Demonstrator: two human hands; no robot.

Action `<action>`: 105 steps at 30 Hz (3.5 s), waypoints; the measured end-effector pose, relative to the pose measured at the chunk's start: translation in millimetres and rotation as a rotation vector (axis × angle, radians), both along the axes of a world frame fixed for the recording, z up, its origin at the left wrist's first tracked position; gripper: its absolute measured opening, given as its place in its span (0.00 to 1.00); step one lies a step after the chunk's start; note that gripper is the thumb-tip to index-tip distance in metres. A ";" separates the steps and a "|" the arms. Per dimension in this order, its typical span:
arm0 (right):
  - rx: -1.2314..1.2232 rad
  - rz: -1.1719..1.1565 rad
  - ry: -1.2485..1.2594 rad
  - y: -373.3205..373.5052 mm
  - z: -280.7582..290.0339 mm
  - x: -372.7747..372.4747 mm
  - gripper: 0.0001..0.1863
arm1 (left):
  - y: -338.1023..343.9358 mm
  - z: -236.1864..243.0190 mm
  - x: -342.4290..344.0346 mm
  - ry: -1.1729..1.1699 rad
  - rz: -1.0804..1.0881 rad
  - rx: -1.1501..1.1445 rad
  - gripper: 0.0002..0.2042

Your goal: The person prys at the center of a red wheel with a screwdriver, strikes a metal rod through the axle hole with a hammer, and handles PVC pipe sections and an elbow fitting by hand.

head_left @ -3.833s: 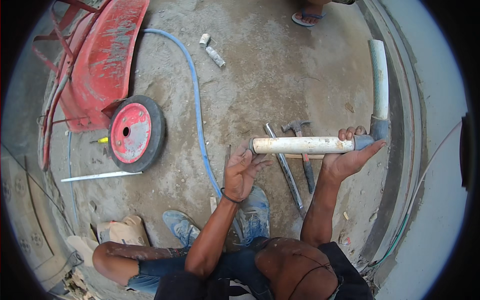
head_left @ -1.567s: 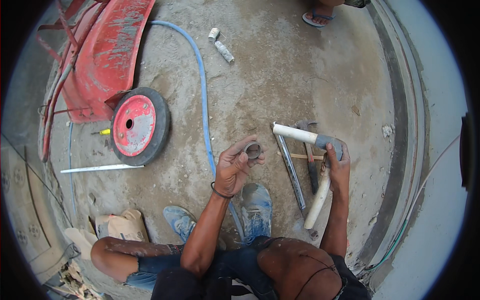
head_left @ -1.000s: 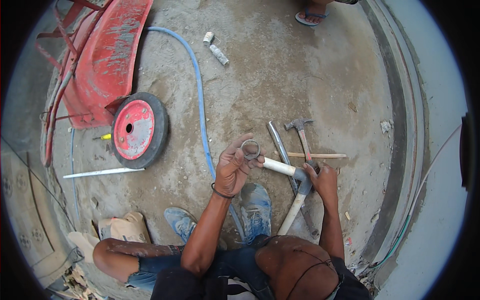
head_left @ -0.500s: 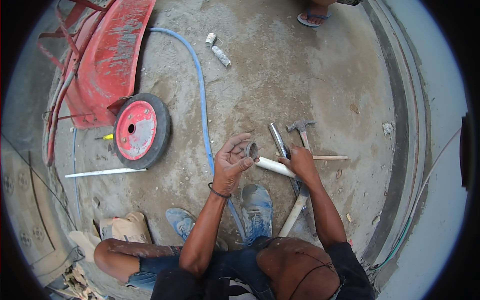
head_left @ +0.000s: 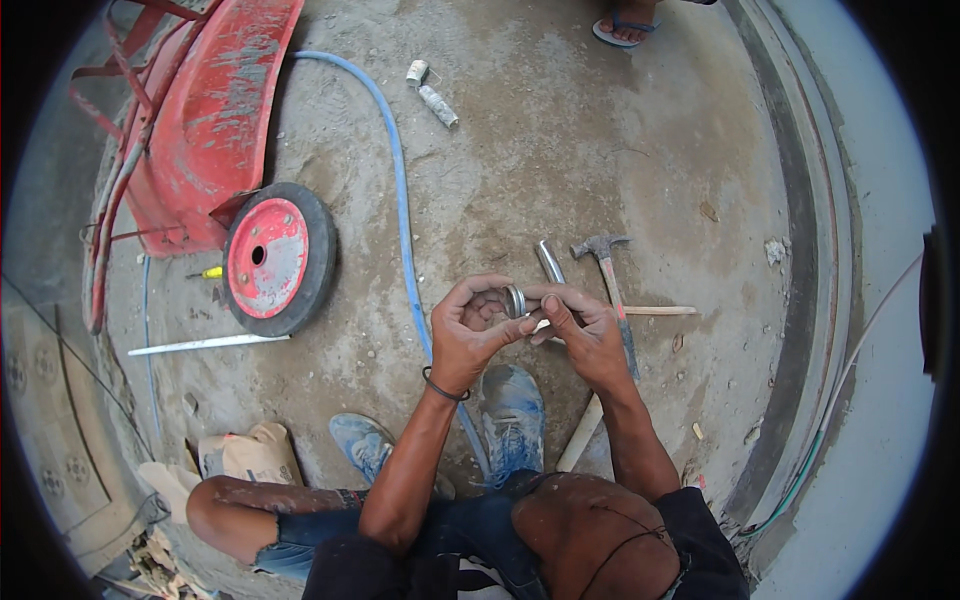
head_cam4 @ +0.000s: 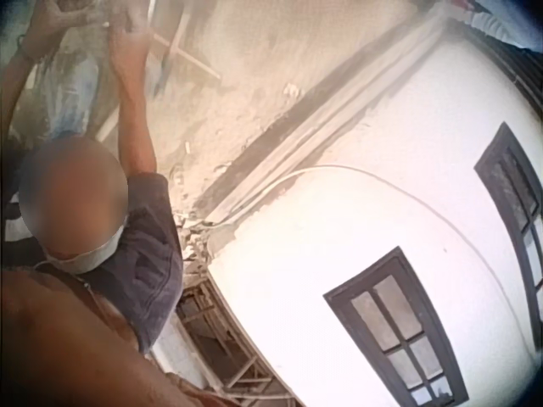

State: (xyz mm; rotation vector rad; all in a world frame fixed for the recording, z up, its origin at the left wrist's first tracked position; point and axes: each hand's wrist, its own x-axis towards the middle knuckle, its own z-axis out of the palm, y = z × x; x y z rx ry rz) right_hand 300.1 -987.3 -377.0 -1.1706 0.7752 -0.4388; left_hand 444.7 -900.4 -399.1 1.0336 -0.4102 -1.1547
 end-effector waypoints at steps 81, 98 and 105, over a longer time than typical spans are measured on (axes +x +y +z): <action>0.445 -0.133 -0.557 24.8 -11.7 2.7 0.29 | 15.0 55.0 -1.7 -0.976 0.038 0.068 0.20; 0.388 -0.138 -0.475 25.1 -14.3 -2.5 0.20 | 10.4 53.7 -4.1 -1.190 0.075 -0.073 0.21; 0.324 -0.168 -0.369 20.2 -4.8 -4.7 0.15 | 9.9 50.0 -5.1 -1.169 0.068 -0.068 0.20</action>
